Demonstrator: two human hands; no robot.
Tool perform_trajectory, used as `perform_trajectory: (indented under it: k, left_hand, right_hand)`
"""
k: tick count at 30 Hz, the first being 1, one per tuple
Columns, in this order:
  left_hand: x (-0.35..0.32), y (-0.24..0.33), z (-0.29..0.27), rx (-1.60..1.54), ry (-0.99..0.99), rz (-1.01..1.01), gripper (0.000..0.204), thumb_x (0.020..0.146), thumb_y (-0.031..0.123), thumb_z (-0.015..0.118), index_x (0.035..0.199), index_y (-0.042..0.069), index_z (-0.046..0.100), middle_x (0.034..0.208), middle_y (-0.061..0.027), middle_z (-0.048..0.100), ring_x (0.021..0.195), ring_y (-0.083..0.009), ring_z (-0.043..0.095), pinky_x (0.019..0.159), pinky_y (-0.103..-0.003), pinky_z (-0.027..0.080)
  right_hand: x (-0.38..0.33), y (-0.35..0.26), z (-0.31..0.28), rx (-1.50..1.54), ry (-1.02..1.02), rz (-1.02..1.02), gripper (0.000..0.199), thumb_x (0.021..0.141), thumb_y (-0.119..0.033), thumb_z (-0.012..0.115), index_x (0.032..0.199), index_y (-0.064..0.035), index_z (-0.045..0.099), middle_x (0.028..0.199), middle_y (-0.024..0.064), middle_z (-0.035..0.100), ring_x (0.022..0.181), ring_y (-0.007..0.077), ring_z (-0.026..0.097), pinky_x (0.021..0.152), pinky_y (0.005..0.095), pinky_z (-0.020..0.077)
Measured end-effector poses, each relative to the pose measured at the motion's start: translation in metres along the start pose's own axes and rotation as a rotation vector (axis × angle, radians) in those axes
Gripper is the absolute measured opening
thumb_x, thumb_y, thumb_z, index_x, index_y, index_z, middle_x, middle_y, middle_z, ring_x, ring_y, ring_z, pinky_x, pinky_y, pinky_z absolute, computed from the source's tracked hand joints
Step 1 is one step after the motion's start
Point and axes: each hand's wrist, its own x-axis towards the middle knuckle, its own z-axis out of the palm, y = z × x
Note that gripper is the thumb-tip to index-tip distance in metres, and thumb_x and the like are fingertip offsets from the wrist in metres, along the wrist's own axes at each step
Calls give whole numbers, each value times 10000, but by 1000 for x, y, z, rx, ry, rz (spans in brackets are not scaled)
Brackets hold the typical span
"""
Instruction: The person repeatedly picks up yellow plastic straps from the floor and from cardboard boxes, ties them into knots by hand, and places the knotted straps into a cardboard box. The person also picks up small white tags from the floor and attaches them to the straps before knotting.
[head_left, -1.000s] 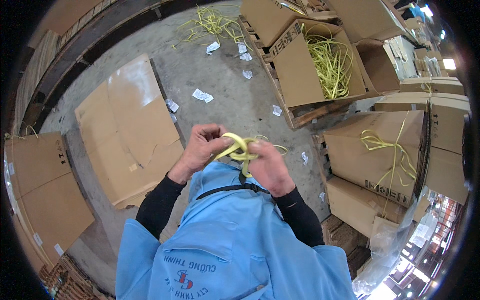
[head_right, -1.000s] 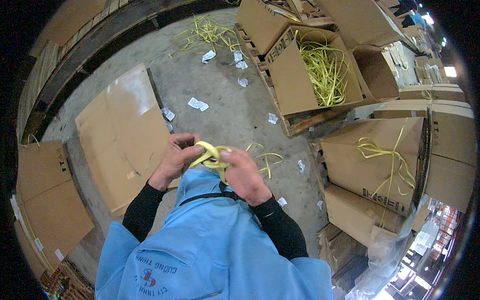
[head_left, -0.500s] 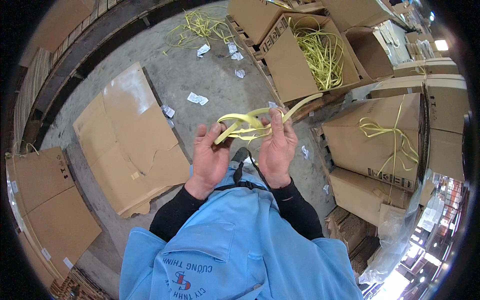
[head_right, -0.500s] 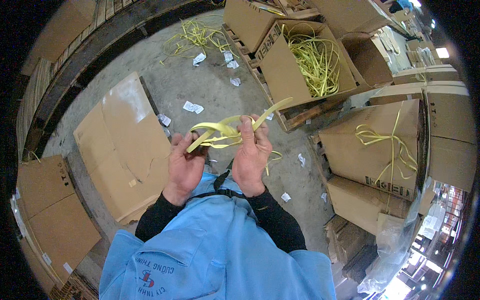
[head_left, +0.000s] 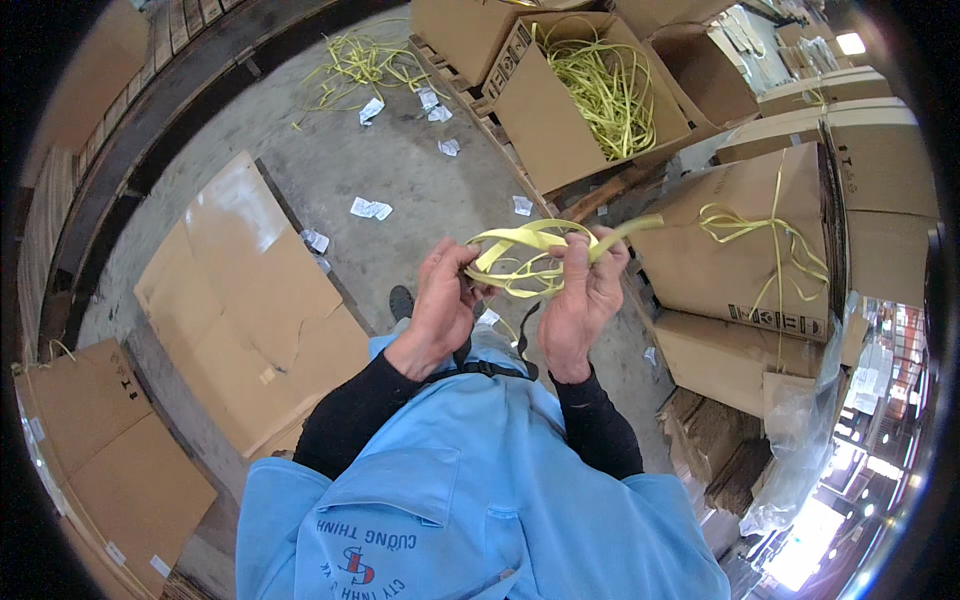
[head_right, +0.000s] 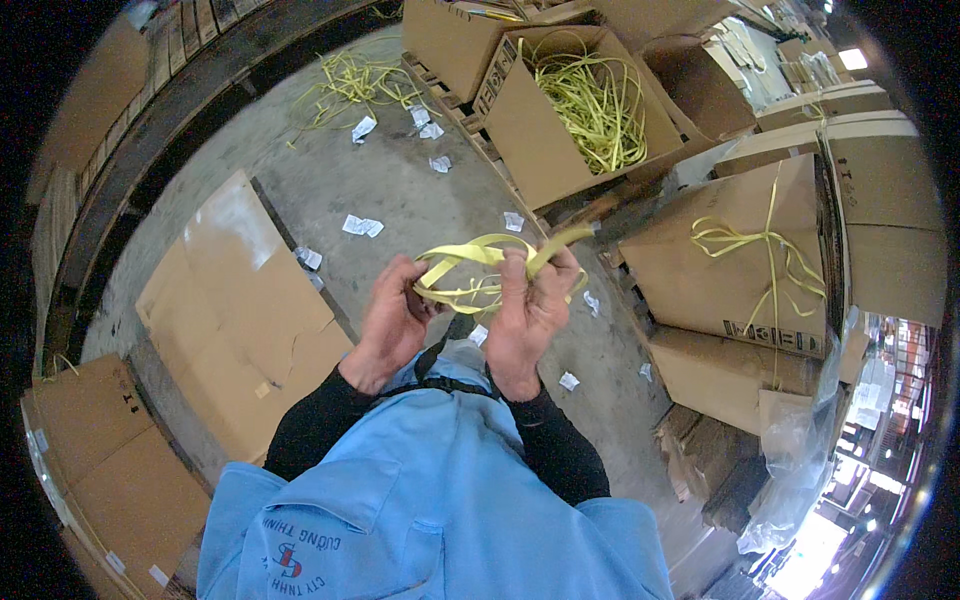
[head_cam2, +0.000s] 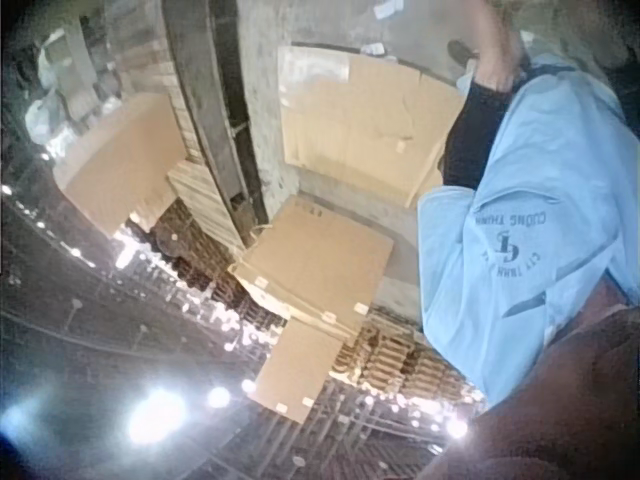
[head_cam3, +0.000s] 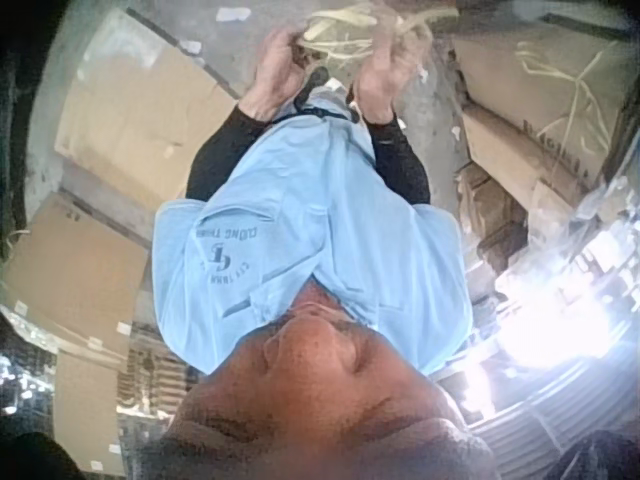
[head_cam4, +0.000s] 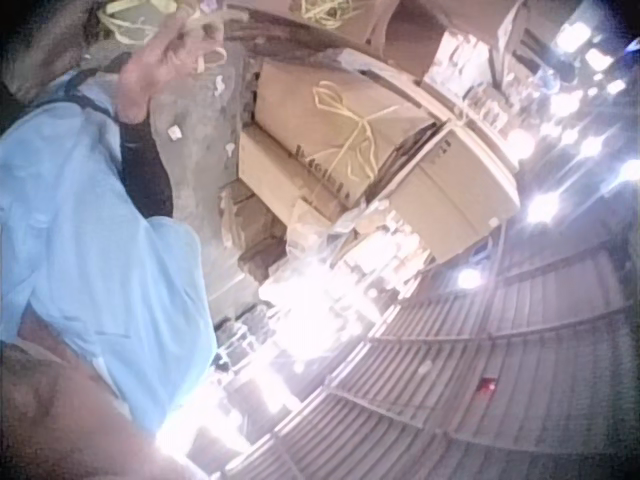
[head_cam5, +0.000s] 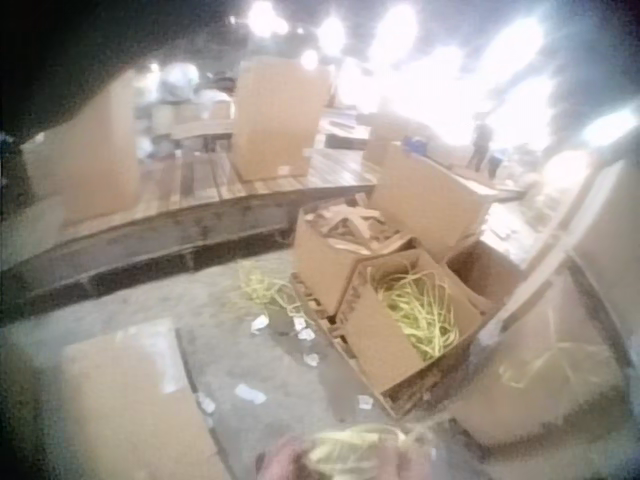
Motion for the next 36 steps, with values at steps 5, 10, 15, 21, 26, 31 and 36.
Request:
perform_trajectory:
  k: [5,10,15,21,26,31,36]
  left_hand:
    - [21,1,27,-59,-30,-8,64,956,133,559,925,91,522,897,-54,601,846,-147,616,720,-358,550]
    - [48,17,19,-347,-216,-260,121,938,109,541,878,28,607,834,-85,638,881,-225,641,867,-406,539]
    - [98,54,-10,-308,-61,-50,150,967,79,480,976,-37,575,911,-110,624,878,-235,627,728,-292,541]
    - [166,150,-55,-619,-45,-31,192,1012,98,400,866,8,485,743,-60,489,613,-154,473,617,-299,469]
    - [207,218,-112,-290,170,135,175,1013,72,350,868,21,435,645,-3,348,519,-114,342,485,-262,352]
    - [206,298,-158,-242,194,230,190,1021,89,324,848,39,386,641,-4,327,503,-113,310,442,-243,304]
    - [186,368,-155,-111,247,279,249,1043,122,330,810,62,395,638,14,336,494,-96,309,424,-245,307]
  right_hand:
    - [17,-1,-17,53,62,-221,180,1039,-99,487,1072,39,598,1142,133,600,1039,219,627,856,356,545]
    - [47,-31,-56,277,298,-195,190,1034,-166,503,1072,-14,611,1073,141,672,1065,288,644,934,498,548]
    - [74,-55,-163,541,494,-185,241,1012,-304,580,1100,-80,581,866,34,619,719,150,573,783,366,554]
    - [84,-84,-350,296,641,-338,288,920,-132,658,1163,-50,527,928,39,576,818,144,556,817,327,538]
    - [37,-71,-509,-787,792,-252,531,810,4,593,1316,47,438,1140,166,640,1064,239,604,934,369,519]
    - [-27,-82,-671,-2043,579,37,304,863,-165,593,1145,-56,627,1155,130,688,1056,268,645,1013,414,462]
    - [-77,-90,-789,-2523,324,652,276,890,-284,565,1025,-160,772,1013,125,718,922,312,675,914,429,514]
